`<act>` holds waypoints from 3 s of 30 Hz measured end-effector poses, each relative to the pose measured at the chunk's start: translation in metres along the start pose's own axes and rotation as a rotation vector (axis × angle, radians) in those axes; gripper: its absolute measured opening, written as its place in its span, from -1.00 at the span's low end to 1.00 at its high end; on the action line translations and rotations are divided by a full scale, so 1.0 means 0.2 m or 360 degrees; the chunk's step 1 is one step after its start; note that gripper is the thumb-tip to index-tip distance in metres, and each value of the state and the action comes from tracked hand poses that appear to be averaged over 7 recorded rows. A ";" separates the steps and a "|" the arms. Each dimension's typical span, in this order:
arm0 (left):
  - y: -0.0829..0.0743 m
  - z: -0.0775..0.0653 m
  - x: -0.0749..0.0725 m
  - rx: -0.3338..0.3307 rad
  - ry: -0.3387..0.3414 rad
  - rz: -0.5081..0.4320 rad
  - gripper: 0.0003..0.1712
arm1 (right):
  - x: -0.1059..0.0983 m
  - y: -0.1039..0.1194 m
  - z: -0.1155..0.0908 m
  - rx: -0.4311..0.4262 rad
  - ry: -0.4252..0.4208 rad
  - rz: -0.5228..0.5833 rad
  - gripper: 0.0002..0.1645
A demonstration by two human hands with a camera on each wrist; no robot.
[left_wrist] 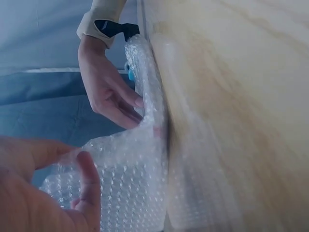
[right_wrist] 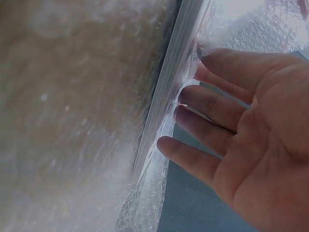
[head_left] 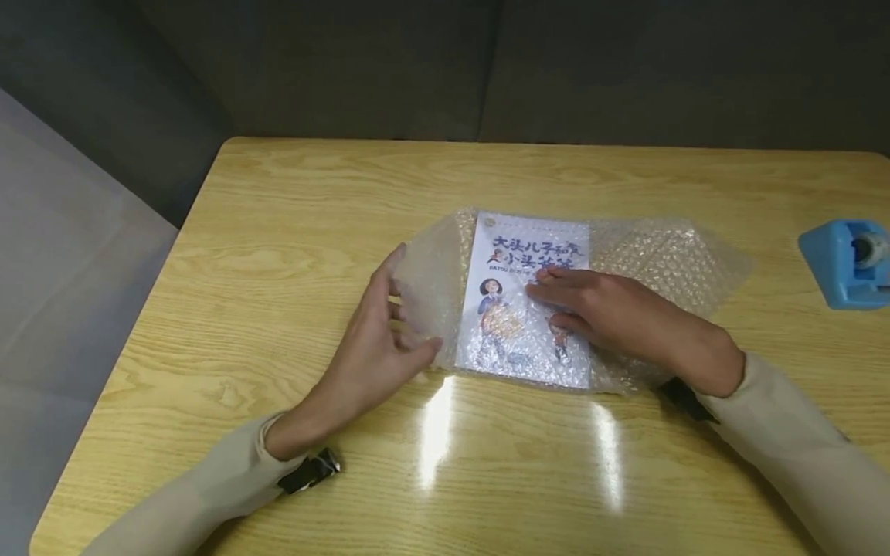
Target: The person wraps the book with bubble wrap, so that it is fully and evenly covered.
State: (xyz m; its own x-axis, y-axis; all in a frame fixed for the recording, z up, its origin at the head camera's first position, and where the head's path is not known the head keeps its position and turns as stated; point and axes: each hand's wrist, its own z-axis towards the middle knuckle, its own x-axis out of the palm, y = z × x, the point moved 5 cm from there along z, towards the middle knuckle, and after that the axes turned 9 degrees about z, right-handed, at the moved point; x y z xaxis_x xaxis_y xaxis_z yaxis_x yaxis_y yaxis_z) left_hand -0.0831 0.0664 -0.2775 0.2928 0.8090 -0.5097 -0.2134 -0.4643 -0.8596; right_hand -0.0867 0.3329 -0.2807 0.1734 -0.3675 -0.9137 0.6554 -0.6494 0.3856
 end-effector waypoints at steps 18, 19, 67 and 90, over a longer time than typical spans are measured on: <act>-0.14 0.09 0.19 0.0547 0.0069 -0.0061 -0.09 | 0.00 -0.01 0.00 0.0035 0.0000 0.0014 -0.48; -0.15 0.10 0.20 0.0577 0.0082 -0.0034 -0.13 | 0.00 -0.01 0.00 0.0040 0.0003 0.0013 -0.48; -0.20 0.21 0.52 0.1139 0.0875 0.1661 -0.27 | -0.04 -0.06 0.00 0.0130 0.0208 0.0202 -0.45; -0.07 0.37 0.28 0.0852 0.1154 0.1178 0.41 | 0.00 -0.01 0.00 0.0130 0.0229 0.0106 -0.16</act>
State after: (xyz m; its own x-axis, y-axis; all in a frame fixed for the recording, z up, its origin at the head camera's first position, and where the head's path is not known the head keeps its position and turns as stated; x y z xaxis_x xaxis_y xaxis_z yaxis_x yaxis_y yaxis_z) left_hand -0.1321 0.1449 -0.2920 0.3594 -0.0719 -0.9304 -0.8704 -0.3855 -0.3064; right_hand -0.0878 0.3339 -0.2818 0.3218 -0.3160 -0.8925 0.5783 -0.6808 0.4496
